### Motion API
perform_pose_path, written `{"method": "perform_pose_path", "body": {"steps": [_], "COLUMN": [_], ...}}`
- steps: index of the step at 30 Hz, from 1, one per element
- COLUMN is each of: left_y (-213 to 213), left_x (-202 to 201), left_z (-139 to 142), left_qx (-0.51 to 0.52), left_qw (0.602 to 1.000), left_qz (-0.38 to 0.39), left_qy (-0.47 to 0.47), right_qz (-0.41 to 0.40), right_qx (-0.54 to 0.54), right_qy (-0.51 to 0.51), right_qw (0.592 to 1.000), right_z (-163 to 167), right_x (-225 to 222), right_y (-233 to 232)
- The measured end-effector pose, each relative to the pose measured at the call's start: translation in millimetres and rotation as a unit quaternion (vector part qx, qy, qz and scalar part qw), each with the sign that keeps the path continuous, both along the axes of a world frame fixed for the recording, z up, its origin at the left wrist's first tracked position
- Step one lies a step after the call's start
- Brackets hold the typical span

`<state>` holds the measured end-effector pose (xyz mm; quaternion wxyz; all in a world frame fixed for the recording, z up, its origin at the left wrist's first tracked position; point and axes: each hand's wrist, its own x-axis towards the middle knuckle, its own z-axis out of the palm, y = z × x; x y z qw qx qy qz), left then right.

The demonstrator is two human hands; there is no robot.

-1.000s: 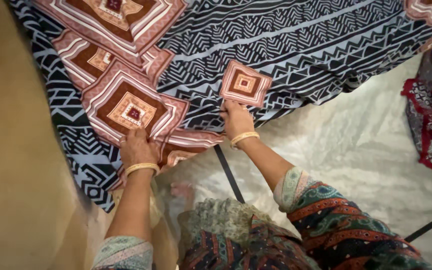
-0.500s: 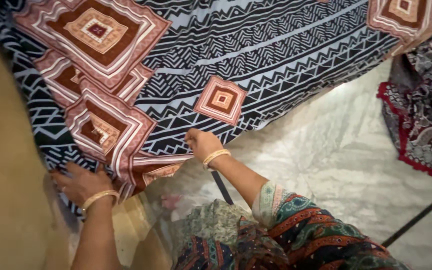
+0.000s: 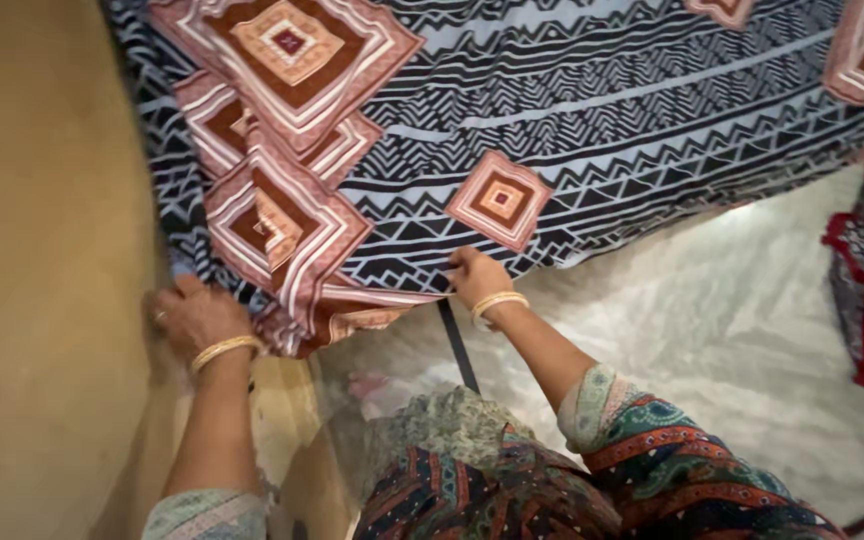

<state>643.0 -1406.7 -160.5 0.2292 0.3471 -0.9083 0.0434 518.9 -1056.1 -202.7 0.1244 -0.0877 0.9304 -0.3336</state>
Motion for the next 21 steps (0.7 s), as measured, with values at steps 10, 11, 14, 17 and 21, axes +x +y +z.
{"method": "perform_pose_path", "body": {"steps": [10, 11, 14, 17, 21], "left_y": [17, 19, 24, 21, 8], "left_x": [-1, 1, 7, 12, 14], "left_z": [91, 100, 112, 103, 85], "left_qx": [0.167, 0.109, 0.047, 0.016, 0.036], "left_qw": [0.984, 0.992, 0.972, 0.954, 0.927], "left_qz": [-0.042, -0.055, -0.074, -0.066, -0.052], "left_qy": [0.045, -0.044, -0.219, -0.293, -0.37], "right_qz": [0.146, 0.148, 0.162, 0.187, 0.245], "right_qx": [0.209, 0.21, 0.163, 0.055, 0.028], "right_qy": [0.031, 0.059, 0.145, 0.122, -0.01], "right_qw": [0.966, 0.965, 0.962, 0.973, 0.969], "right_z": [27, 23, 18, 29, 64], "right_x": [8, 3, -16, -40, -66], "right_y": [-19, -19, -10, -2, 16]}}
